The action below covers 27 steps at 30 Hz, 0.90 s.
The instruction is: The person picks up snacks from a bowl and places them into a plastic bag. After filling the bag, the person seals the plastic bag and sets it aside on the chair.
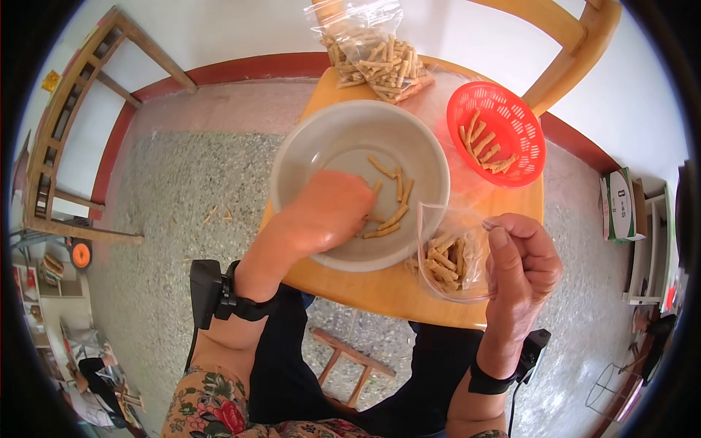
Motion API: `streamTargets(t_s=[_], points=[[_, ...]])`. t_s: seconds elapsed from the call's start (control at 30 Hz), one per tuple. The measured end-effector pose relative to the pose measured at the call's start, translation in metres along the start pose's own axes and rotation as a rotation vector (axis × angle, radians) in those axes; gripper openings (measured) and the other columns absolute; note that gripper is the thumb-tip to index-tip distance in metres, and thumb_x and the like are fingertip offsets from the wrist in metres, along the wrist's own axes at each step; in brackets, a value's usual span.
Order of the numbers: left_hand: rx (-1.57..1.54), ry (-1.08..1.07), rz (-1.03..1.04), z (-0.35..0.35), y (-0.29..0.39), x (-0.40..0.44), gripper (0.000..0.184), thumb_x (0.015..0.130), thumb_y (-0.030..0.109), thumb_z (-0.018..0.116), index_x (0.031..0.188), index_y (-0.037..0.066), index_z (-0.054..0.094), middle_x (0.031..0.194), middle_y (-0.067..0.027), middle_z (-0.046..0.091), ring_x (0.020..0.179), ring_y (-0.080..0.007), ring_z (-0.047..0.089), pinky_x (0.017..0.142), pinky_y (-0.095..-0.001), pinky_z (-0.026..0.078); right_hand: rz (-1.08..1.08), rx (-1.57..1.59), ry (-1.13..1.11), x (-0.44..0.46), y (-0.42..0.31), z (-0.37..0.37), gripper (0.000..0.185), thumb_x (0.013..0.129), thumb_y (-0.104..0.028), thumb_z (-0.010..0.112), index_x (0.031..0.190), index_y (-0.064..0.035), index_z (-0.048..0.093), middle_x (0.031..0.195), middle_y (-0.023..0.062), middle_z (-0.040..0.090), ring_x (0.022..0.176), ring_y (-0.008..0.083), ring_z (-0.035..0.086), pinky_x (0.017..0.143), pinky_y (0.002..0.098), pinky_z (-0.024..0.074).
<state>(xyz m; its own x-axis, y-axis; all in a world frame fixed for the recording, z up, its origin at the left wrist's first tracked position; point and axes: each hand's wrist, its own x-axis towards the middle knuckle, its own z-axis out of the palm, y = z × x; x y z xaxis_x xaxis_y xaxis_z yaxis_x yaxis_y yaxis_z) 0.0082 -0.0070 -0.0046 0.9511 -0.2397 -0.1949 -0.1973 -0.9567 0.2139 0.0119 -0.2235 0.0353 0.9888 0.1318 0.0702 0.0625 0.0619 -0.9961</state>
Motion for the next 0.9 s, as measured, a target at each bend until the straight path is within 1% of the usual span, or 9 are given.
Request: streamTargets(t_s=[0.2, 0.27, 0.3, 0.37, 0.4, 0.47, 0.6, 0.67, 0.9], points=[[-0.008, 0.059, 0.045, -0.004, 0.003, 0.001, 0.01, 0.062, 0.006, 0.061, 0.064, 0.001, 0.052, 0.072, -0.013, 0.055, 0.068, -0.0312, 0.054, 0.061, -0.0364, 0.044, 0.003, 0.008, -0.025, 0.001, -0.001, -0.002, 0.008, 0.079, 0.0, 0.056, 0.087, 0.0027, 0.057, 0.067, -0.0023, 0.056, 0.058, -0.0006, 0.044, 0.053, 0.0124, 0.0325], [-0.361, 0.138, -0.016, -0.017, 0.006, -0.002, 0.008, 0.065, 0.002, 0.058, 0.073, 0.001, 0.055, 0.072, -0.0082, 0.057, 0.062, -0.0221, 0.056, 0.057, -0.0297, 0.045, 0.01, 0.015, -0.018, 0.001, -0.002, -0.002, 0.008, 0.08, 0.0, 0.056, 0.087, 0.0028, 0.057, 0.067, -0.0019, 0.056, 0.059, -0.0003, 0.045, 0.053, 0.0127, 0.0332], [-0.357, 0.14, -0.013, -0.021, 0.006, -0.003, 0.008, 0.065, 0.002, 0.058, 0.073, 0.001, 0.055, 0.072, -0.0082, 0.057, 0.062, -0.0221, 0.056, 0.057, -0.0297, 0.045, 0.014, 0.015, -0.017, 0.001, -0.001, -0.001, 0.008, 0.08, -0.001, 0.056, 0.087, 0.003, 0.057, 0.067, -0.0016, 0.056, 0.059, -0.0001, 0.045, 0.053, 0.0128, 0.0337], [-0.895, 0.259, 0.069, -0.024, 0.006, -0.006, 0.02, 0.07, -0.001, 0.056, 0.089, 0.002, 0.058, 0.07, -0.0025, 0.056, 0.06, -0.0113, 0.055, 0.055, -0.0233, 0.044, 0.013, 0.016, -0.019, 0.001, -0.001, -0.001, 0.008, 0.08, -0.001, 0.056, 0.087, 0.0033, 0.057, 0.067, -0.0012, 0.057, 0.059, 0.0002, 0.046, 0.053, 0.013, 0.0341], [-0.892, 0.263, 0.07, -0.024, 0.007, -0.006, 0.02, 0.07, -0.001, 0.056, 0.089, 0.002, 0.058, 0.07, -0.0025, 0.056, 0.06, -0.0113, 0.055, 0.055, -0.0233, 0.044, 0.017, 0.015, -0.031, 0.001, -0.001, -0.001, 0.008, 0.079, -0.001, 0.057, 0.087, 0.0035, 0.057, 0.067, -0.0009, 0.057, 0.06, 0.0003, 0.046, 0.054, 0.0131, 0.0346], [-1.239, 0.321, 0.074, -0.025, 0.009, -0.006, 0.025, 0.075, -0.002, 0.056, 0.1, 0.0, 0.053, 0.067, 0.0012, 0.053, 0.061, -0.0053, 0.052, 0.054, -0.0198, 0.042, 0.015, 0.016, -0.045, 0.001, -0.001, -0.001, 0.009, 0.079, -0.001, 0.057, 0.087, 0.0036, 0.057, 0.068, -0.0005, 0.057, 0.06, 0.0005, 0.046, 0.054, 0.0131, 0.035], [-1.415, 0.274, 0.047, -0.036, 0.01, -0.012, 0.026, 0.077, -0.001, 0.056, 0.102, -0.001, 0.054, 0.073, -0.0017, 0.056, 0.061, -0.0079, 0.053, 0.055, -0.0203, 0.044, 0.043, 0.011, -0.044, 0.001, -0.001, 0.0, 0.009, 0.079, -0.001, 0.057, 0.086, 0.0036, 0.057, 0.068, 0.0001, 0.058, 0.061, 0.0009, 0.047, 0.056, 0.0132, 0.0361], [-1.551, 0.307, 0.044, -0.036, 0.013, -0.014, 0.023, 0.072, 0.001, 0.057, 0.095, -0.005, 0.056, 0.071, -0.006, 0.055, 0.057, -0.0104, 0.051, 0.052, -0.0211, 0.043, 0.045, 0.021, -0.046, 0.001, -0.001, 0.001, 0.008, 0.079, -0.001, 0.057, 0.086, 0.0036, 0.057, 0.069, 0.0001, 0.058, 0.062, 0.001, 0.047, 0.056, 0.0133, 0.0364], [-1.62, 0.279, 0.179, -0.03, 0.015, -0.014, 0.009, 0.072, 0.001, 0.057, 0.08, -0.002, 0.055, 0.072, -0.0093, 0.056, 0.059, -0.0126, 0.051, 0.052, -0.023, 0.043, 0.041, 0.001, -0.052, 0.001, 0.001, 0.0, 0.008, 0.079, -0.001, 0.057, 0.086, 0.0038, 0.057, 0.068, -0.0002, 0.058, 0.062, 0.0009, 0.047, 0.056, 0.0135, 0.0364]])
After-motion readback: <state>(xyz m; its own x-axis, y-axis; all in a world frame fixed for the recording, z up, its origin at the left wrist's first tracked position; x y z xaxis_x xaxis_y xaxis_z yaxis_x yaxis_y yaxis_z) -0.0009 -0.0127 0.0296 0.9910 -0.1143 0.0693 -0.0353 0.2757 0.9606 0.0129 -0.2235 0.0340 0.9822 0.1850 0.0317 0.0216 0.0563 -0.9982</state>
